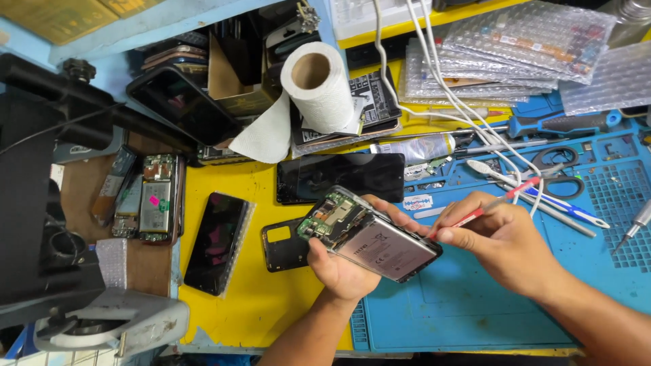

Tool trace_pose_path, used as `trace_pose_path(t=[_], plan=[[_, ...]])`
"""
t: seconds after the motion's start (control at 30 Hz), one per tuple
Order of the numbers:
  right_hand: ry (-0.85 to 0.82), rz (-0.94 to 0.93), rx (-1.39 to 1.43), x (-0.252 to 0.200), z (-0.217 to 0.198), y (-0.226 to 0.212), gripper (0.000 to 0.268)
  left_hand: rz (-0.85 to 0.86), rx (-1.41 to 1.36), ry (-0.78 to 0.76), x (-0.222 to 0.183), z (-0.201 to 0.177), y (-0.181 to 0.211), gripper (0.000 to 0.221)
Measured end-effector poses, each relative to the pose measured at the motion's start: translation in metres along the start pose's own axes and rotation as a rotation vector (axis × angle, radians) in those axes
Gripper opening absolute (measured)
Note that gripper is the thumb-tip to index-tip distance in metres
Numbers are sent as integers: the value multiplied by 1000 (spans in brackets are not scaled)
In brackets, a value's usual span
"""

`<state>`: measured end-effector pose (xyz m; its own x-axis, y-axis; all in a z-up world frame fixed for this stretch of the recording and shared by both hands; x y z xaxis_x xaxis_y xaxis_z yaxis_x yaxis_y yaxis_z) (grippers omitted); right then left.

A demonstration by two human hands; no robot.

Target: Disassembling a mobile phone to remove the screen and internal components using prying tools.

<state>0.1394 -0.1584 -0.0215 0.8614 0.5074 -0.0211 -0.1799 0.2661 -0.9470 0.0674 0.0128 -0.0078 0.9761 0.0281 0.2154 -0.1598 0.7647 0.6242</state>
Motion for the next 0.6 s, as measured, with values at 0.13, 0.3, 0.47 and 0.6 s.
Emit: trace_pose_path(t=[0.13,0.3,0.47,0.6], plan=[[-72,139,269,6,-1,13,12,-64,-42,-32,-2,0,-2,90],[-152,219,340,7,-4,24,10,-101,-20,-83,-2,5,1,91],[-200,296,368,7,-4,31,13,-132,-5,-104,-1,8,-1,96],[-252,356,381,5,-3,38,17,-167,-27,-161,-2,9,-4,97]])
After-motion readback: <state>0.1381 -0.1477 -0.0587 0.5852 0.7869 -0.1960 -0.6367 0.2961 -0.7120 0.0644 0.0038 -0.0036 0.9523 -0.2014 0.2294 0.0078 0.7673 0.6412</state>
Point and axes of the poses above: each hand's wrist, its own x-axis towards the middle knuckle, its own z-axis out of the palm, y = z × x, the point moved 6 cm from there along x, towards the middle knuckle, and after that the axes turned 7 degrees about x, right-handed, at the moved point
